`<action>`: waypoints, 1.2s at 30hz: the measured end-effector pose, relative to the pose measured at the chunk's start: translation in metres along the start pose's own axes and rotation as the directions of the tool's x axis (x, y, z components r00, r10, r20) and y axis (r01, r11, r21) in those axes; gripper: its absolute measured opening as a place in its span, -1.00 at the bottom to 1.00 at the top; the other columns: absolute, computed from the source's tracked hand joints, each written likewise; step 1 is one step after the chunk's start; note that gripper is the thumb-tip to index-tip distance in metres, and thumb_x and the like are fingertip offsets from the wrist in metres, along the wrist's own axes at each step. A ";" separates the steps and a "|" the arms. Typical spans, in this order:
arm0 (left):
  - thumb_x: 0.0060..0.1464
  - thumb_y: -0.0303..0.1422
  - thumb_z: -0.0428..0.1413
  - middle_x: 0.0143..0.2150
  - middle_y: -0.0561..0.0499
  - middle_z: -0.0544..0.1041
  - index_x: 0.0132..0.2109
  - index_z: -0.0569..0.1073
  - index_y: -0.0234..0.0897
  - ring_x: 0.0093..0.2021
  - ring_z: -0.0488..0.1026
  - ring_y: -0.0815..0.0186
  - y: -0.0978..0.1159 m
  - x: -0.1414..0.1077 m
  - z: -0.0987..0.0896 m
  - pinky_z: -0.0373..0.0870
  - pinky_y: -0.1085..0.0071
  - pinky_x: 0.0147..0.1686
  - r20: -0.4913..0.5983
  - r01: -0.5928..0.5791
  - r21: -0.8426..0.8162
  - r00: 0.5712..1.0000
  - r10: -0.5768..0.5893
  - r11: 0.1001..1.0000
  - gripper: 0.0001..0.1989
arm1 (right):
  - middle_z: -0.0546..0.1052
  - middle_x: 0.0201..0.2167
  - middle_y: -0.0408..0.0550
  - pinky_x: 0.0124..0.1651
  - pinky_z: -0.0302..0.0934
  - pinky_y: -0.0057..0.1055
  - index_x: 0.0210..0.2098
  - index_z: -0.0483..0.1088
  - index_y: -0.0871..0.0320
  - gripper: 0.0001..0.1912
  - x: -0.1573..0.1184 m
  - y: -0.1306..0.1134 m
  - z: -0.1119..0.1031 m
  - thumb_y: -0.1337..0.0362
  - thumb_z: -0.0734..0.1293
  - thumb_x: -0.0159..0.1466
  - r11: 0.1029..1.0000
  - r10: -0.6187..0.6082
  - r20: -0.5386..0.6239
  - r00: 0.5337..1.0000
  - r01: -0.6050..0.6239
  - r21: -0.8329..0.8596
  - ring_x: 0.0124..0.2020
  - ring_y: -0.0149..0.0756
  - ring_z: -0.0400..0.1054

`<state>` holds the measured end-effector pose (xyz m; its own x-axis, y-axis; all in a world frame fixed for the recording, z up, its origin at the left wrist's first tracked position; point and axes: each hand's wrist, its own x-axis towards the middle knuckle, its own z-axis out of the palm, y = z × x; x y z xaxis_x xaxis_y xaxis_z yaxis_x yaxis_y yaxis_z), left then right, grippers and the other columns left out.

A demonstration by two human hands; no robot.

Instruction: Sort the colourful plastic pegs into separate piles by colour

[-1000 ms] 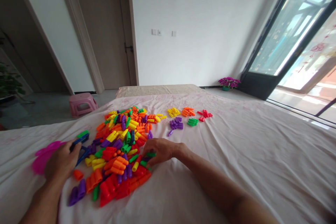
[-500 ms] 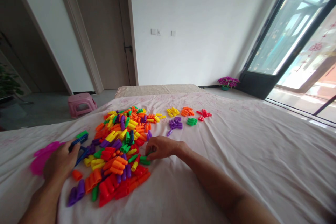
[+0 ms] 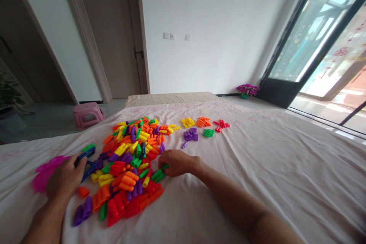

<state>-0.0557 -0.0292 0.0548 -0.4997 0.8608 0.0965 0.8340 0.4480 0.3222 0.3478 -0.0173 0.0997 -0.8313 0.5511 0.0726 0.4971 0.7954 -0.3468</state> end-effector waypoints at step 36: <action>0.18 0.09 -0.34 0.07 -0.22 0.50 0.21 0.33 -0.15 -0.12 0.49 -0.02 -0.001 0.002 0.002 0.34 0.24 -0.29 0.009 0.016 0.026 1.000 -0.016 1.000 -0.32 | 0.56 -0.26 -0.14 -0.34 0.18 -0.65 -0.11 0.51 0.17 -0.72 0.003 0.002 0.001 0.37 0.34 0.18 0.929 0.026 0.070 0.997 -0.050 0.367 -0.36 -0.48 0.39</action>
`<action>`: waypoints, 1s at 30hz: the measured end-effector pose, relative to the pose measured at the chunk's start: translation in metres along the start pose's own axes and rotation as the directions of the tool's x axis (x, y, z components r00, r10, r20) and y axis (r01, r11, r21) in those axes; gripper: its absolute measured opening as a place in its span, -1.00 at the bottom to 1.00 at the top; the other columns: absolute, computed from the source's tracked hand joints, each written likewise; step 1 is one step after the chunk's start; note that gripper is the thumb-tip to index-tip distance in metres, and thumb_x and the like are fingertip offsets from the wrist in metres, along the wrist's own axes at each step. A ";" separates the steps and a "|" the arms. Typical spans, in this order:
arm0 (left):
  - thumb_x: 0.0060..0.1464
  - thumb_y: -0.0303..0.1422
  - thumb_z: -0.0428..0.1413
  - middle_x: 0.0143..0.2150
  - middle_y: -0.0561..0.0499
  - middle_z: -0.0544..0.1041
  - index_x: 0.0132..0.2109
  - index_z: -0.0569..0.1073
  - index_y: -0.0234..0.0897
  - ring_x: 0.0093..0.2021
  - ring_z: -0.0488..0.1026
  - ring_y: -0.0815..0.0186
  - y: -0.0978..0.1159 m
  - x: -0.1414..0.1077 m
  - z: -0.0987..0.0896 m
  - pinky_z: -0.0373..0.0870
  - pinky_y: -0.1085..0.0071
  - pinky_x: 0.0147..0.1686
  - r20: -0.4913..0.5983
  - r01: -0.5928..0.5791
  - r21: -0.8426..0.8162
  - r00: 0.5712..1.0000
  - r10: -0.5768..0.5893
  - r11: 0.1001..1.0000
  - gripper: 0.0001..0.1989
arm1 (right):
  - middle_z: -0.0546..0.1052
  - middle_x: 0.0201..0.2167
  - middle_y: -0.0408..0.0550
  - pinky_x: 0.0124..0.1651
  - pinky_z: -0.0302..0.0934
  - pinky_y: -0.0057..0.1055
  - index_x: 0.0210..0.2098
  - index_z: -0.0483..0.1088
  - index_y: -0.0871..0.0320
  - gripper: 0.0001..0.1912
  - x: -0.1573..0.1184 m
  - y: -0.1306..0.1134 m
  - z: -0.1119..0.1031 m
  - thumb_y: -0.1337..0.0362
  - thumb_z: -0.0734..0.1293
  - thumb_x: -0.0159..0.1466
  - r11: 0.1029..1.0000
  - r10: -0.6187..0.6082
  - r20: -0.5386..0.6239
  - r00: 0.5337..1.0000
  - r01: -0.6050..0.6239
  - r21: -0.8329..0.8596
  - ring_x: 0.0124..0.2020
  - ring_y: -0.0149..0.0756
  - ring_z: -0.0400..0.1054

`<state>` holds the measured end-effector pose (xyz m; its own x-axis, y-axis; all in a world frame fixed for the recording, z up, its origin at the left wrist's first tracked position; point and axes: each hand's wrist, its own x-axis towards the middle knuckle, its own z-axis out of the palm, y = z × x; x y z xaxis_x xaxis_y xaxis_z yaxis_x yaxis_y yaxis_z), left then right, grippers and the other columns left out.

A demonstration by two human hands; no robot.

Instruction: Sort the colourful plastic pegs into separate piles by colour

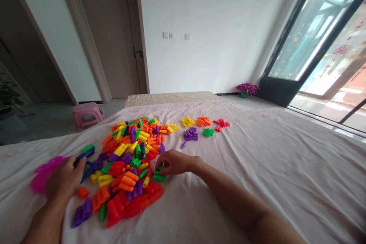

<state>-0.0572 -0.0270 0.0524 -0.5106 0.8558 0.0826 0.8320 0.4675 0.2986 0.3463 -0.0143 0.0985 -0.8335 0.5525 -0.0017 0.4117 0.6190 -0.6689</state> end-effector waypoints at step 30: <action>0.19 0.05 -0.31 0.07 -0.26 0.50 0.22 0.33 -0.20 -0.13 0.50 -0.02 -0.002 0.002 0.003 0.35 0.23 -0.28 -0.019 -0.026 -0.003 0.999 0.026 1.000 -0.33 | 0.57 -0.20 -0.09 -0.29 0.18 -0.62 -0.07 0.51 0.19 -0.68 0.001 -0.008 0.001 0.37 0.36 0.17 0.999 -0.018 0.024 1.000 0.019 -0.035 -0.32 -0.45 0.38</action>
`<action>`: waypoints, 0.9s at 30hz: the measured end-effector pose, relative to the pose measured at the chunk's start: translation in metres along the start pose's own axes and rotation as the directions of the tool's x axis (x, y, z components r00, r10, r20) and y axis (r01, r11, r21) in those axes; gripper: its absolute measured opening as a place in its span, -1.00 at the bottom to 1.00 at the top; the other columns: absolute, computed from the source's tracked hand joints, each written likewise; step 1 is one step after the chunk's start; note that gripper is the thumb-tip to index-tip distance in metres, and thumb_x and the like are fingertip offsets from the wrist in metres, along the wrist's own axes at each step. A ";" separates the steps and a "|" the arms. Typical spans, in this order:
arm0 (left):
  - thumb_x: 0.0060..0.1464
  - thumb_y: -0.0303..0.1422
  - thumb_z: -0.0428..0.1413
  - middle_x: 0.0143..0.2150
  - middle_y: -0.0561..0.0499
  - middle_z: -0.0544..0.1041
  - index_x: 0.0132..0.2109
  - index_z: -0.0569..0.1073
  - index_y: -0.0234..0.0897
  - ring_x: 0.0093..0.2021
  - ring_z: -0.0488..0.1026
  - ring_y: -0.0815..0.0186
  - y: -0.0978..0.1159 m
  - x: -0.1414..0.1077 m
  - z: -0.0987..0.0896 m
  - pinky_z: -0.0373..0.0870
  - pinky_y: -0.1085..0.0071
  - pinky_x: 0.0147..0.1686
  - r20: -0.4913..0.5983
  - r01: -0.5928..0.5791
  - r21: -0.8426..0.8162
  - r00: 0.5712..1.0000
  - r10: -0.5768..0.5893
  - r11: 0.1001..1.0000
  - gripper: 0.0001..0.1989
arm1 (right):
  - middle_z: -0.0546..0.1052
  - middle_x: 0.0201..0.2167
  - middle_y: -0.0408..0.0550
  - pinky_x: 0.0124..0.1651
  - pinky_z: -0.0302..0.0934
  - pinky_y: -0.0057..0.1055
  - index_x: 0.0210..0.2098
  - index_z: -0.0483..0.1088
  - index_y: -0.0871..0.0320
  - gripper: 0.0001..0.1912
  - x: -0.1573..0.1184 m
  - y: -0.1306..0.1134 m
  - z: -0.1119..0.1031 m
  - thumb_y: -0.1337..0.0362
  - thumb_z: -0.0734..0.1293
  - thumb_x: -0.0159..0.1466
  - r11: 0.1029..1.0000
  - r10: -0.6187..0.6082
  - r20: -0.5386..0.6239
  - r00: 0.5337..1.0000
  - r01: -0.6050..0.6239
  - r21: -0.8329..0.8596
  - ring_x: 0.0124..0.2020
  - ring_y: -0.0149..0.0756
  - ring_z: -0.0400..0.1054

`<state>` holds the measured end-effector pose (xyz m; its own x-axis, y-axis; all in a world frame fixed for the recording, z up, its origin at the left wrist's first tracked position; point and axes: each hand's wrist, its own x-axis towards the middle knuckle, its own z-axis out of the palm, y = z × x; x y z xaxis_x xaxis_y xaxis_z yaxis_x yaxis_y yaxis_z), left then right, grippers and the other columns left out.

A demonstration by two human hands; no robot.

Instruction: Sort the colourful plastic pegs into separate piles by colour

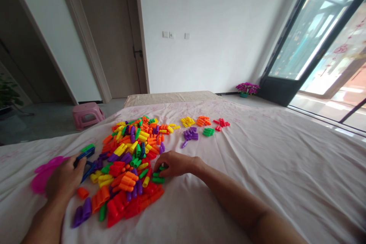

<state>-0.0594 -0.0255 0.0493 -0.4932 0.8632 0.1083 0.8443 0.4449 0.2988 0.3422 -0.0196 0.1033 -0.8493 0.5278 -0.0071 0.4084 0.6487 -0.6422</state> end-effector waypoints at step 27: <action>0.19 0.05 -0.32 0.05 -0.25 0.50 0.20 0.35 -0.20 -0.14 0.50 -0.02 0.002 -0.003 -0.003 0.36 0.21 -0.27 -0.001 0.005 -0.004 1.000 -0.005 1.000 -0.33 | 0.57 -0.13 -0.10 -0.19 0.21 -0.61 -0.06 0.51 0.14 -0.70 0.001 0.005 0.001 0.35 0.40 0.19 0.996 0.023 -0.017 1.000 -0.021 0.084 -0.21 -0.41 0.42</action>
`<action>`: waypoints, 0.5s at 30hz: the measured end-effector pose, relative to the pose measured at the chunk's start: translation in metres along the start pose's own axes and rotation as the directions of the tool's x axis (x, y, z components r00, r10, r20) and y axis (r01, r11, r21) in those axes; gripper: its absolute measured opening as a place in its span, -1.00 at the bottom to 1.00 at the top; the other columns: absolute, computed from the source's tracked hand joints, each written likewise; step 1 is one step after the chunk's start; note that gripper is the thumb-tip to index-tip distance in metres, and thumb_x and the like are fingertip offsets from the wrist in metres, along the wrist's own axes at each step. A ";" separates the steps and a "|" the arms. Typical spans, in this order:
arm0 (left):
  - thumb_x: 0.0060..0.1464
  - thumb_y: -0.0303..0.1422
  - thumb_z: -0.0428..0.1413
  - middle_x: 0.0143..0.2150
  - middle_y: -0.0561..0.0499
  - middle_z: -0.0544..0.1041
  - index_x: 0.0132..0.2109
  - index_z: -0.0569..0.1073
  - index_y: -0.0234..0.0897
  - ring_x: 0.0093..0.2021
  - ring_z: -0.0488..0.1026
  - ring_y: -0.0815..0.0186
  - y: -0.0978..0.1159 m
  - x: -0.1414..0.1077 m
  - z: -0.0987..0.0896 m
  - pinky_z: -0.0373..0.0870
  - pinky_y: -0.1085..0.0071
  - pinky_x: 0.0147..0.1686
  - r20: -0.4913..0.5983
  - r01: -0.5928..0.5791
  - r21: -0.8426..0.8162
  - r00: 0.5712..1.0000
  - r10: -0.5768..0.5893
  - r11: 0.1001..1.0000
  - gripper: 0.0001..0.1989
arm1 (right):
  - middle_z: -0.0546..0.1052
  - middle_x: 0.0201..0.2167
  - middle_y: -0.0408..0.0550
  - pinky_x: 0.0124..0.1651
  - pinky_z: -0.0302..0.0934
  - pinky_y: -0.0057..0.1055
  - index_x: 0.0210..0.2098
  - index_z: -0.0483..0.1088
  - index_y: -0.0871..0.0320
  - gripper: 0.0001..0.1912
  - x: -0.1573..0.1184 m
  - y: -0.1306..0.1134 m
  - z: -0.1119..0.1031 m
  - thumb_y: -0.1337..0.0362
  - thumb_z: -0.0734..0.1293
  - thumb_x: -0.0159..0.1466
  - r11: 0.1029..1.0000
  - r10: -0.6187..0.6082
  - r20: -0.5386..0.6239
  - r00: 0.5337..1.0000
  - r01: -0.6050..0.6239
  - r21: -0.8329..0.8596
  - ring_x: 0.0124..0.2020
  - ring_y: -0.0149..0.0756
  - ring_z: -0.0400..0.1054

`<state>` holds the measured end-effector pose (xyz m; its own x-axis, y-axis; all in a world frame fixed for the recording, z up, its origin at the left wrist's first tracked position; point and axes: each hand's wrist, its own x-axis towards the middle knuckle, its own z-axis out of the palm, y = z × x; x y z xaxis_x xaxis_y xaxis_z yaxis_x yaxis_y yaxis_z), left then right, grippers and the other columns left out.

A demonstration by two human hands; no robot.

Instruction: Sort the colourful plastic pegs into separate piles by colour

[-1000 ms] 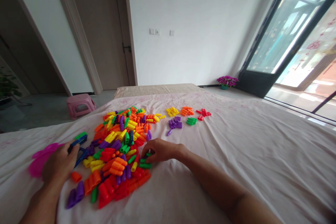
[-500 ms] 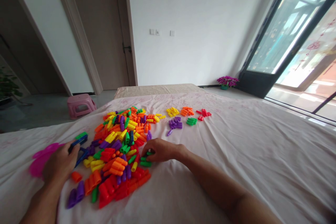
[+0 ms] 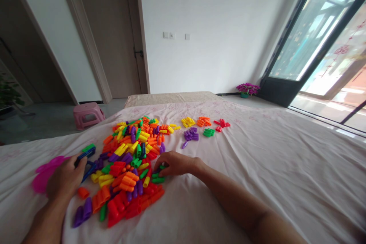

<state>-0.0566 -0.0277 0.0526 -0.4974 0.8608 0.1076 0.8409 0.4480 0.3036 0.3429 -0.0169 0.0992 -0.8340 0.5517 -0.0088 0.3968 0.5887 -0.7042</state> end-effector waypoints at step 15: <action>0.20 0.04 -0.30 0.06 -0.25 0.51 0.19 0.36 -0.22 -0.12 0.50 -0.02 -0.001 0.000 0.001 0.37 0.20 -0.24 -0.006 -0.002 0.003 1.000 0.002 1.000 -0.34 | 0.56 -0.10 -0.10 -0.17 0.22 -0.60 -0.06 0.50 0.15 -0.66 0.001 -0.002 0.002 0.43 0.36 0.16 0.997 -0.022 -0.016 1.000 0.021 -0.070 -0.19 -0.39 0.43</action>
<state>-0.0571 -0.0272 0.0510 -0.4970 0.8603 0.1138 0.8426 0.4470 0.3004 0.3401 -0.0187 0.0987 -0.8362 0.5481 0.0182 0.4052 0.6400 -0.6528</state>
